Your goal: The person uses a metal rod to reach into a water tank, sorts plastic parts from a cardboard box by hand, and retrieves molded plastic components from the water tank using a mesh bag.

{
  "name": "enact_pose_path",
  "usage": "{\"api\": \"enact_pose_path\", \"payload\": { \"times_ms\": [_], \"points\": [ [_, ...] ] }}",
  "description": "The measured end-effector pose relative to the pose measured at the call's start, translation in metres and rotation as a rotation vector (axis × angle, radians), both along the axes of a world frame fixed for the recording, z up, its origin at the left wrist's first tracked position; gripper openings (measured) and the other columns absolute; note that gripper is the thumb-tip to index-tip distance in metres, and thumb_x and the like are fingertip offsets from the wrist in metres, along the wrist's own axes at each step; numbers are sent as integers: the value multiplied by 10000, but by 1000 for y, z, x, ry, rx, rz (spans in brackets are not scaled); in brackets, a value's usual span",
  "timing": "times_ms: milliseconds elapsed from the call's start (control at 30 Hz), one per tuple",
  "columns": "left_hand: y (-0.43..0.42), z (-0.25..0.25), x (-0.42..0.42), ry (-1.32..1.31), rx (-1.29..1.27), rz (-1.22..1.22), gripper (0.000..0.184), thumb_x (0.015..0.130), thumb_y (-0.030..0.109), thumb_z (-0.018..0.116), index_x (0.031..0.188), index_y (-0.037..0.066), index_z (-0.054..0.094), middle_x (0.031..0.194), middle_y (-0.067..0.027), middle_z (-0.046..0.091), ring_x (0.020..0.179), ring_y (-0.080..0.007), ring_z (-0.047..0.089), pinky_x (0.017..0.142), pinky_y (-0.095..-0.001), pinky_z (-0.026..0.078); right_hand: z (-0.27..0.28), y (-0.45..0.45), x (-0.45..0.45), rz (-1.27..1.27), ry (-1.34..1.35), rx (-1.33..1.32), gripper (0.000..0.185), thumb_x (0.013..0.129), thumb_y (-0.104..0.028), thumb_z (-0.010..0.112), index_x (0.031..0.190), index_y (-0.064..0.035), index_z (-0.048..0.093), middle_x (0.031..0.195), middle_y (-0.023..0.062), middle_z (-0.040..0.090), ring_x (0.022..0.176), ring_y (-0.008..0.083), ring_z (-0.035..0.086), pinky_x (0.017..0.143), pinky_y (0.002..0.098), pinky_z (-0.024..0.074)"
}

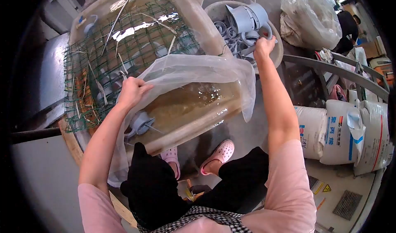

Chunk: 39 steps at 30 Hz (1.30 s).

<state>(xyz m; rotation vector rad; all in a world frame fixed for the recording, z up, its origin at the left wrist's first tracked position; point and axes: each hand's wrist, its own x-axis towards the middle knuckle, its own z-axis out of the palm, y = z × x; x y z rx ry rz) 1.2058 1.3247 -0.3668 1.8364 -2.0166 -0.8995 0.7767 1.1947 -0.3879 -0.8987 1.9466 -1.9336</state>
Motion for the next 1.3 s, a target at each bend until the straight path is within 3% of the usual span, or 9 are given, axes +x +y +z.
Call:
{"api": "enact_pose_path", "payload": {
  "times_ms": [400, 467, 500, 733, 800, 1067, 1133, 1233, 1300],
  "points": [
    [-2, 4, -2, -63, 1, 4, 297, 728, 240, 672, 635, -35, 610, 514, -156, 523, 467, -228, 487, 524, -354, 412, 38, -28, -13, -136, 358, 79, 325, 703, 20, 432, 1026, 14, 466, 1063, 247, 448, 971, 377, 485, 885, 425, 365],
    [-4, -3, 1, -76, -3, 7, 289, 724, 242, 676, 657, -33, 615, 533, -172, 521, 482, -246, 493, 530, -354, 414, 64, -6, 4, 26, 521, -74, 248, 752, 20, 439, 999, 37, 433, 973, 210, 499, 910, 325, 546, 821, 392, 434],
    [-2, 4, -2, -43, 21, 21, 281, 717, 244, 681, 684, -29, 624, 549, -183, 520, 491, -260, 492, 542, -355, 419, 63, -10, 7, 358, 7, -331, 187, 829, 10, 404, 1013, 10, 434, 927, 154, 578, 798, 235, 598, 720, 321, 488],
    [-6, 0, 1, 24, -45, 35, 240, 701, 231, 689, 726, -6, 661, 594, -150, 592, 568, -240, 585, 608, -340, 459, 79, 134, 81, 958, 563, 174, 208, 842, 59, 402, 1031, -14, 446, 834, 77, 556, 646, 145, 565, 537, 276, 462],
    [-9, -1, 2, 35, -37, 37, 234, 698, 227, 691, 724, -4, 662, 594, -154, 591, 567, -243, 584, 611, -341, 459, 55, 158, 94, 981, 928, 19, 241, 780, 85, 429, 991, -22, 472, 824, 95, 542, 670, 203, 578, 548, 308, 467],
    [-6, -2, 2, 55, -31, 37, 243, 707, 213, 690, 700, -26, 647, 524, -107, 570, 481, -146, 530, 520, -314, 434, -11, 178, 137, 1364, 1675, 9, 206, 743, -122, 471, 947, -97, 453, 833, 75, 469, 760, 227, 540, 583, 316, 478],
    [-3, 5, 0, 79, -29, 80, 230, 691, 208, 689, 701, -18, 647, 594, -183, 573, 575, -291, 578, 603, -363, 448, -22, 171, 135, 1380, 1686, 58, 212, 746, -125, 451, 956, -96, 437, 831, 68, 468, 770, 225, 543, 609, 339, 478],
    [-1, 10, -2, 1, -125, 21, 223, 687, 199, 686, 708, -19, 645, 609, -202, 569, 595, -324, 578, 609, -374, 452, -32, 166, 132, 1392, 1579, 177, 241, 803, -236, 457, 986, -85, 498, 933, 98, 513, 818, 270, 556, 686, 375, 479],
    [2, 15, -5, 0, -117, 20, 222, 685, 202, 686, 712, -15, 648, 620, -207, 569, 609, -335, 579, 616, -380, 454, -24, 171, 137, 1305, 1549, 630, 423, 840, -417, 447, 1002, -43, 562, 1110, 176, 507, 940, 329, 541, 804, 397, 449]
  ]
}}
